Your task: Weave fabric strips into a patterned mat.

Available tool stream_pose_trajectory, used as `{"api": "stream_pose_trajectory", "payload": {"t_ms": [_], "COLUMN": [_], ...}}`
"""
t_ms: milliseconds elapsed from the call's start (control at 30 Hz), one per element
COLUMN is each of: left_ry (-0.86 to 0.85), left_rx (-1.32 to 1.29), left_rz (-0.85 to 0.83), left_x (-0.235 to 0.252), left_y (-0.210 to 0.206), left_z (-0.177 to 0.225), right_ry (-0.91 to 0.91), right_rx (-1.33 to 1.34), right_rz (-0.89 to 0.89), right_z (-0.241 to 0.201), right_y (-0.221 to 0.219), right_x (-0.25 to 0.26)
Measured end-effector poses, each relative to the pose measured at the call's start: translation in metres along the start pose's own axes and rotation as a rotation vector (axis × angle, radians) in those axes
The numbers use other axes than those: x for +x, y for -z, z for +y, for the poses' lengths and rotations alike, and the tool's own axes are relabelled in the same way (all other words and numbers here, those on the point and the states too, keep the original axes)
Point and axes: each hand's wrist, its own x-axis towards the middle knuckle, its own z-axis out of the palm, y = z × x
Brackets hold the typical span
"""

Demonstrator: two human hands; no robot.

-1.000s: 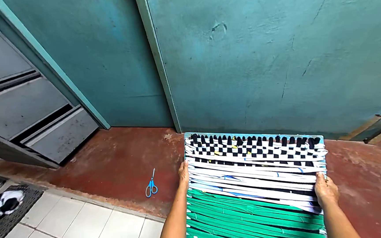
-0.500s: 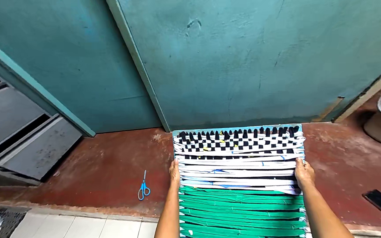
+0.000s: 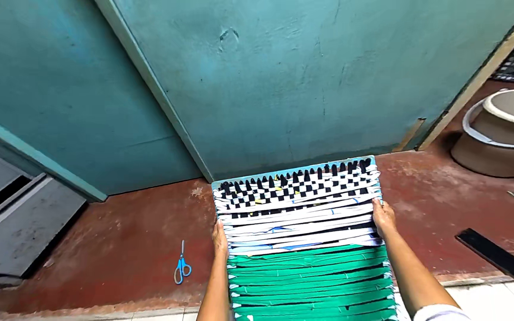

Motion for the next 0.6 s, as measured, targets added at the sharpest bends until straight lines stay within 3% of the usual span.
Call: {"api": "stream_pose_trajectory", "payload": {"t_ms": [600], "left_ry": [0.049], "left_rx": [0.044], "left_rz": [0.072], "left_x": [0.0], "left_y": [0.025], "left_z": [-0.01], "right_ry": [0.01], "right_rx": [0.04], "right_rz": [-0.073], "right_z": [0.006], "right_y": [-0.014], "right_x": [-0.022]}}
